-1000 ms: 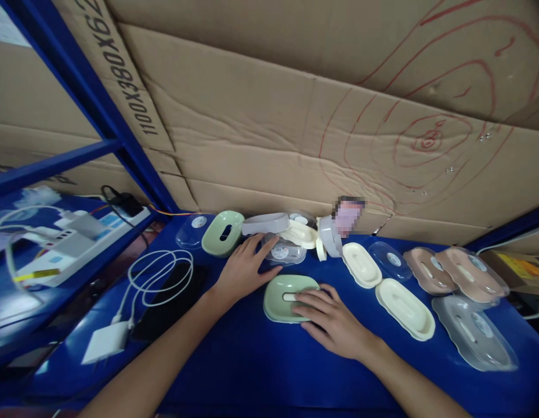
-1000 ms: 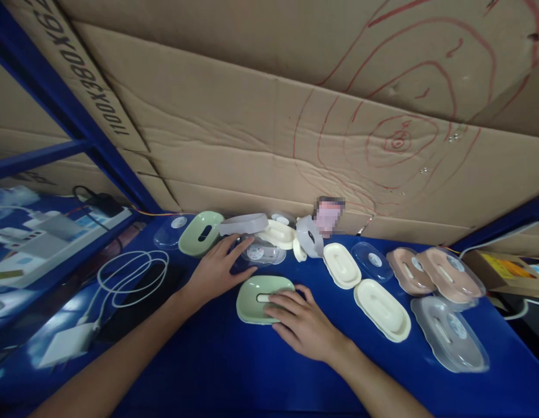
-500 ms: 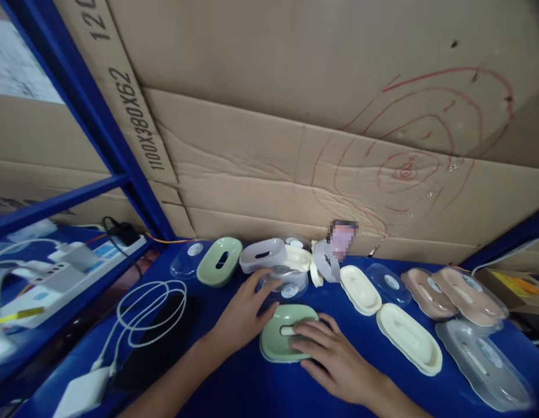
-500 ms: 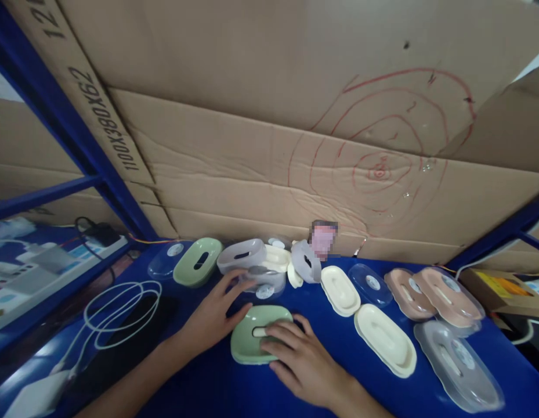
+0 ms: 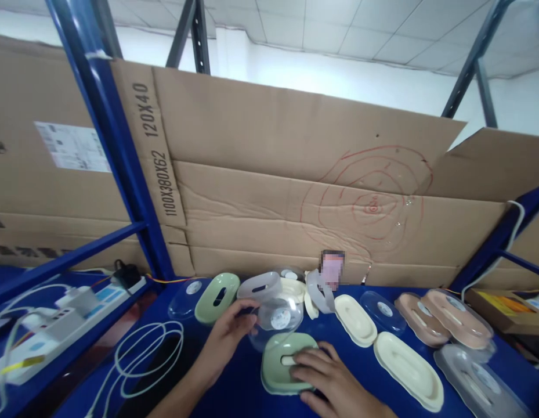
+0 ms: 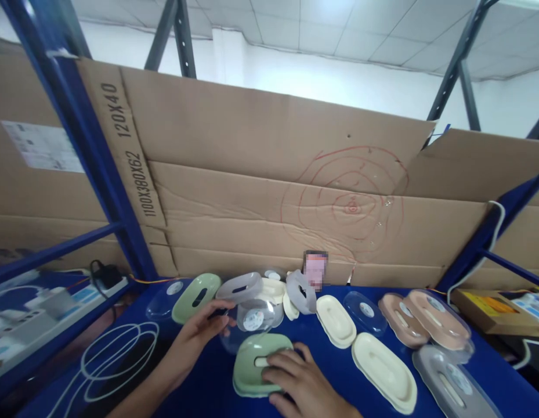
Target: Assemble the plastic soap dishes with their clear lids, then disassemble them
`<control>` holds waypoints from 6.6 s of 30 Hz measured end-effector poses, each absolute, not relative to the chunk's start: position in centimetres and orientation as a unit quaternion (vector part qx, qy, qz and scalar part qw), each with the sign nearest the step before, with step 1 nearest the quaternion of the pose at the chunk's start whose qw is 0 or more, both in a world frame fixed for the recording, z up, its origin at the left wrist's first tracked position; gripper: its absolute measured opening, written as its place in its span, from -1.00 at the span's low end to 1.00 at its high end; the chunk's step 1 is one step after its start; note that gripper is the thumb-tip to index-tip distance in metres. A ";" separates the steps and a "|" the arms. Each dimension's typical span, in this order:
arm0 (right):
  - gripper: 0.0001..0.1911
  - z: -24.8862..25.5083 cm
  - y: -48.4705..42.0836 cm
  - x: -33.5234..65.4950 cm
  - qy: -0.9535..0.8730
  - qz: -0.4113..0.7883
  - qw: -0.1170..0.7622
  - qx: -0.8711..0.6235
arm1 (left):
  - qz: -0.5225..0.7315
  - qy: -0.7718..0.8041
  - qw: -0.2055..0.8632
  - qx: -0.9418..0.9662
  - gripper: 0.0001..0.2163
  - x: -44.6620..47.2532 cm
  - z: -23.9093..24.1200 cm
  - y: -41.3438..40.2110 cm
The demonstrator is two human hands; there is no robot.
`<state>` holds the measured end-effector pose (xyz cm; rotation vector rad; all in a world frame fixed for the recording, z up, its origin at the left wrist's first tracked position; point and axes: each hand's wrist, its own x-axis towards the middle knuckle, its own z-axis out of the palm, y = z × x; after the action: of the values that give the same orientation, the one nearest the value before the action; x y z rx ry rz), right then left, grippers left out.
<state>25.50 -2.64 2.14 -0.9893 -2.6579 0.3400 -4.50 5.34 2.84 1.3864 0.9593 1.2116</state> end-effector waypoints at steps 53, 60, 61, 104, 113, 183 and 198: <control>-0.51 0.1 -3.9 25.7 -0.850 0.056 0.298 -0.430 | 0.551 0.539 0.359 0.526 -0.66 -0.1 1.4 -8.2; -0.50 -1.6 -4.0 25.1 -0.826 0.036 0.322 -0.461 | 0.460 0.536 0.300 0.641 -0.49 -0.3 -0.5 -8.8; -0.49 -1.7 -3.9 25.1 -0.830 0.033 0.316 -0.458 | 0.443 0.526 0.297 0.662 -0.47 -0.4 -0.7 -8.4; -0.07 -5.0 -23.7 59.6 -0.328 -0.297 0.342 -0.829 | 0.203 0.419 0.096 0.880 -0.73 -2.8 -1.4 -4.7; -0.02 -4.8 -20.4 59.1 -0.420 -0.235 0.329 -0.812 | 0.165 0.381 0.089 0.905 -0.71 -3.3 0.4 -3.2; -0.63 3.5 -2.0 28.2 -0.911 0.018 0.137 -0.389 | 0.206 0.342 0.157 0.903 -0.50 0.7 0.1 1.1; -0.62 2.6 -1.6 28.1 -0.923 -0.016 0.088 -0.375 | 0.204 0.306 0.024 0.930 -0.77 0.5 0.4 0.9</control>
<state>28.12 -1.57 2.56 -1.1163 -2.7473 -0.0467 0.48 0.90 0.42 2.8772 0.9456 0.6327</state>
